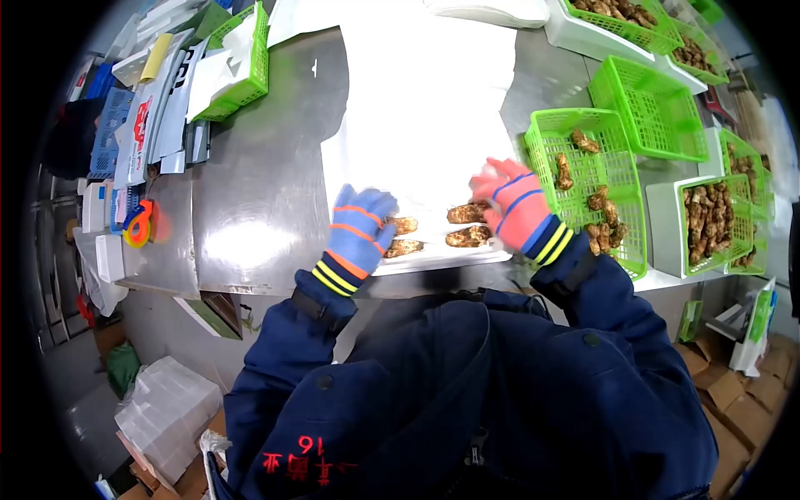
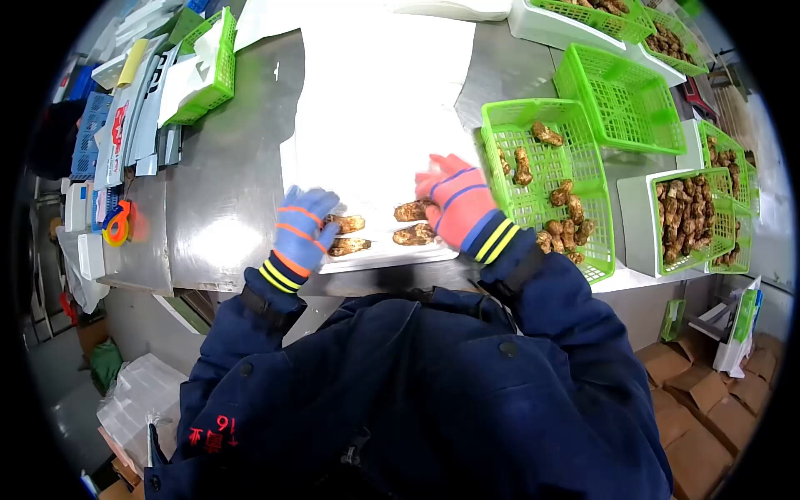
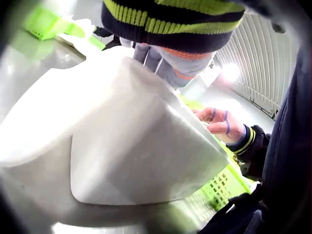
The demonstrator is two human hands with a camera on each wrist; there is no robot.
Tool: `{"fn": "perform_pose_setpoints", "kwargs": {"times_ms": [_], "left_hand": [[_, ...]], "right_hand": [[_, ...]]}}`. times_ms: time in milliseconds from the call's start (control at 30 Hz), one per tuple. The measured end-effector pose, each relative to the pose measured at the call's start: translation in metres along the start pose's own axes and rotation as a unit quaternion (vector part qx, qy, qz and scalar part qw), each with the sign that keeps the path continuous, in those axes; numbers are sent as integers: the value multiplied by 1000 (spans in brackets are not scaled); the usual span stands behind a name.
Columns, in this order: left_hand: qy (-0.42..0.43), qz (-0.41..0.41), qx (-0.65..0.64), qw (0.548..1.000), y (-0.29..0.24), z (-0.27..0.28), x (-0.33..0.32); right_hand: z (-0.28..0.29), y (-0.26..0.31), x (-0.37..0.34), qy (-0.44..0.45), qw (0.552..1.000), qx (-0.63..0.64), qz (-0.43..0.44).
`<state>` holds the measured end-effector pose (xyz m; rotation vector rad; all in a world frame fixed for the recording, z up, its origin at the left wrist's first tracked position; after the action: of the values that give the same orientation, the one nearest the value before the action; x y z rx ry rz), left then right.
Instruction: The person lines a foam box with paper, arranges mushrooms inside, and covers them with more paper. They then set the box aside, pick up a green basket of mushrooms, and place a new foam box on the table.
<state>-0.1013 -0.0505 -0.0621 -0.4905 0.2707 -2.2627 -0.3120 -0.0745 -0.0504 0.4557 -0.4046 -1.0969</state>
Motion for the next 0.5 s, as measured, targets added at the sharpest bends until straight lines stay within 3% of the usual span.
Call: {"fn": "perform_pose_setpoints", "kwargs": {"times_ms": [67,133,233,400,467,500], "left_hand": [[-95,76,22,992,28,23,1],[-144,90,41,985,56,23,10],[-104,197,19,975,97,-2,17],[-134,201,-149,959,108,-22,1],[-144,216,-225,939,101,-31,5],[-211,232,-322,893,101,-35,4]], "right_hand": [[21,-32,21,-98,988,16,-115],[21,-63,45,-127,977,-39,-168],[12,-73,71,-87,977,-89,-175],[13,-79,60,-85,982,11,-167],[10,-84,55,-78,979,15,-188],[10,-86,53,-77,978,16,-195]]}}
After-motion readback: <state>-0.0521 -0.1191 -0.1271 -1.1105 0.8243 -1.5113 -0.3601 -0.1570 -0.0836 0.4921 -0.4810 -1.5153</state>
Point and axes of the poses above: each hand's wrist, its own x-axis towards the middle knuckle, its own z-axis out of the back of the hand, y = z × x, the point moved 8 cm from there along x, towards the middle knuckle, and after that the axes turned 13 degrees about -z, right-handed, at the moved point
